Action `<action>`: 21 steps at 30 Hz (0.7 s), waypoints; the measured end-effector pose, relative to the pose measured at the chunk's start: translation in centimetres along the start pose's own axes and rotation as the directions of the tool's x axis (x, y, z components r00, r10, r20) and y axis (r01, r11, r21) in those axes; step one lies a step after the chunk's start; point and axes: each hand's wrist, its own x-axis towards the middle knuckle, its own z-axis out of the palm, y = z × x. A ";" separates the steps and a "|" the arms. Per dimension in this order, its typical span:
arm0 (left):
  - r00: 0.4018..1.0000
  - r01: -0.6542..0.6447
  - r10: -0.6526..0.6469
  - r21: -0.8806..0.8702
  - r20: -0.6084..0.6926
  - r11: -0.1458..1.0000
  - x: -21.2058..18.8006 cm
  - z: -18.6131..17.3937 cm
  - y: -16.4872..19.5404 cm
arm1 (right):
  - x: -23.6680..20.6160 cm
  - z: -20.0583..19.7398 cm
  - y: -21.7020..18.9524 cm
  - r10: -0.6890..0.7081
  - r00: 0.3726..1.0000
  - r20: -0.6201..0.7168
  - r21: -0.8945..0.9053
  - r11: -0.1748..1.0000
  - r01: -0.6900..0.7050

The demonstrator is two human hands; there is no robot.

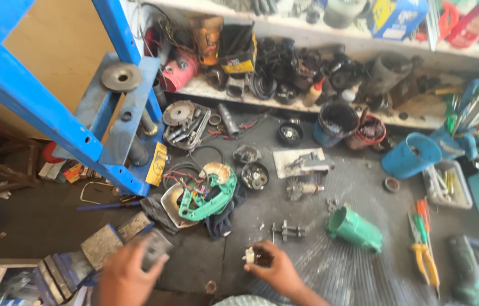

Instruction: The person disassembles a green power tool at a workbench, separating its motor armature from the housing and removing bearings. They use a puller tool, tap components with a hammer, and press parts using a bench press and vise to rework the tool's motor assembly.

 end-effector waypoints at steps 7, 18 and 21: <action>0.966 -0.091 0.103 0.061 -0.235 0.994 -0.3 4.5 5.0 | 3.3 2.6 -4.1 -0.170 0.981 0.096 -0.168 0.968 0.184; 0.803 0.439 -0.275 -0.837 0.529 -0.328 -0.1 2.8 2.8 | 18.0 9.5 -22.0 -0.551 0.751 -0.363 -0.752 0.650 0.113; 0.917 0.347 -0.250 -0.930 0.311 0.118 -0.8 1.7 -0.4 | 23.6 10.4 -24.3 -0.610 0.724 -0.322 -0.926 0.362 -0.108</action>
